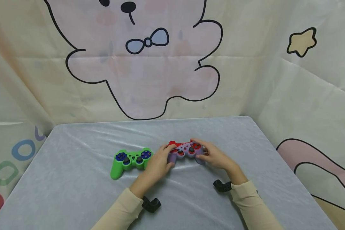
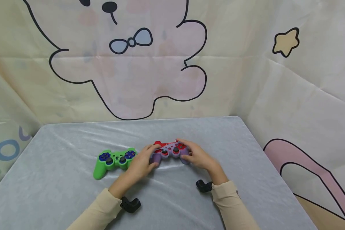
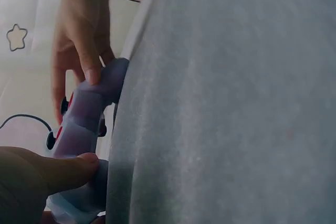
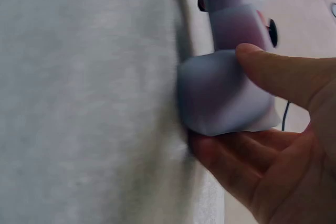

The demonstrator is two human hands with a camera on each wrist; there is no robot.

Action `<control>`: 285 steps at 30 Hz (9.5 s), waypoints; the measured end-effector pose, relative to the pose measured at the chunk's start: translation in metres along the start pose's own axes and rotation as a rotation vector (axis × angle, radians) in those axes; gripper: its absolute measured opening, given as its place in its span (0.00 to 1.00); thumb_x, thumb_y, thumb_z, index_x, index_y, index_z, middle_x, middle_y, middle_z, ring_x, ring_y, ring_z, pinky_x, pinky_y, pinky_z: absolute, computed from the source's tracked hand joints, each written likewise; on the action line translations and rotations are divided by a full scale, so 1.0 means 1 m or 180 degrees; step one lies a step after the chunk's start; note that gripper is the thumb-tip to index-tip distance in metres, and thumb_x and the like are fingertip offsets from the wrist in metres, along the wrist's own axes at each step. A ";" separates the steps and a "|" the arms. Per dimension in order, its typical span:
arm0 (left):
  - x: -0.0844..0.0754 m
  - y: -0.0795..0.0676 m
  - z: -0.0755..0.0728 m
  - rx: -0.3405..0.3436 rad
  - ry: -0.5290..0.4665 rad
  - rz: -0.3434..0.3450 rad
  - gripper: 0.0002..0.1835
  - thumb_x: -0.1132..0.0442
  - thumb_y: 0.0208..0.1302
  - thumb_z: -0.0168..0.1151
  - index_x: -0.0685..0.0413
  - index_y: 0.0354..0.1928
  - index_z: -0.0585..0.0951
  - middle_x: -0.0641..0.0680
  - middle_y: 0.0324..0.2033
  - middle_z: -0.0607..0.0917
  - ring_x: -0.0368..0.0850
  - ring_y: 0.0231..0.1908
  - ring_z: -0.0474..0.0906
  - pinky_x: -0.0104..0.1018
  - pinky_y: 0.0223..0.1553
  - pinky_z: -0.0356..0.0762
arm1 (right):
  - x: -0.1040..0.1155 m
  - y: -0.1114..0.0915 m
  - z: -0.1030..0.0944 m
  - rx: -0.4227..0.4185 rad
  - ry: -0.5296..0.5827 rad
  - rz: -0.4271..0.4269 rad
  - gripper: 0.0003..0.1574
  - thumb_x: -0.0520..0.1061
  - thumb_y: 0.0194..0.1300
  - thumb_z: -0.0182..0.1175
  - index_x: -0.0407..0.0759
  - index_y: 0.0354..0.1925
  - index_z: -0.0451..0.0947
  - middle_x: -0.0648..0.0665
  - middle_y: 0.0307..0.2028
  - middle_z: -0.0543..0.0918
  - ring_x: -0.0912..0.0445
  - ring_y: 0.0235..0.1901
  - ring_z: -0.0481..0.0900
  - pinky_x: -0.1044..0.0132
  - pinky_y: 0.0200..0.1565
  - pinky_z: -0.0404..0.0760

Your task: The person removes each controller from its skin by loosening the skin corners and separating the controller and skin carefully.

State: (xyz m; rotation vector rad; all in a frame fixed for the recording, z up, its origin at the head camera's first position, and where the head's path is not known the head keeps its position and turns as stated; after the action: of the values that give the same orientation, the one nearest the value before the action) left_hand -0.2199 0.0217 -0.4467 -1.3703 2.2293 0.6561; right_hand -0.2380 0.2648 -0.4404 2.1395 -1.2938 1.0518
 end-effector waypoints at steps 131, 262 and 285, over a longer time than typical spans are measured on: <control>-0.009 -0.006 -0.001 0.0043 0.0333 -0.0065 0.30 0.65 0.58 0.75 0.51 0.59 0.70 0.61 0.42 0.82 0.53 0.32 0.83 0.45 0.35 0.83 | -0.017 0.000 0.004 0.0038 0.0426 0.0405 0.43 0.35 0.57 0.74 0.39 0.56 0.53 0.39 0.37 0.80 0.57 0.29 0.72 0.70 0.32 0.72; 0.013 0.009 0.007 -0.0427 -0.2789 -0.0915 0.40 0.68 0.57 0.75 0.54 0.71 0.67 0.60 0.65 0.73 0.53 0.56 0.76 0.39 0.51 0.79 | -0.040 0.008 0.015 -0.0317 0.2100 0.0995 0.12 0.45 0.76 0.57 0.37 0.46 0.71 0.50 0.21 0.85 0.63 0.21 0.82 0.73 0.27 0.82; 0.015 0.012 0.009 -0.0540 -0.2761 -0.1138 0.35 0.71 0.52 0.77 0.56 0.62 0.71 0.57 0.51 0.75 0.48 0.48 0.78 0.31 0.43 0.77 | -0.038 0.008 0.015 -0.0332 0.2035 0.0989 0.19 0.47 0.76 0.57 0.31 0.53 0.70 0.49 0.25 0.88 0.63 0.23 0.84 0.73 0.27 0.82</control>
State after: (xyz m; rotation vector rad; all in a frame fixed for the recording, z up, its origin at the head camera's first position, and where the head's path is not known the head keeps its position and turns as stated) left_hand -0.2358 0.0220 -0.4607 -1.1873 1.2396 1.0625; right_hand -0.2502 0.2715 -0.4794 1.3655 -1.3262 1.5831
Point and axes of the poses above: each hand's wrist, its own y-axis towards the middle knuckle, its own z-axis out of the palm, x = y × z, the point moved 3 cm from there along y, towards the middle knuckle
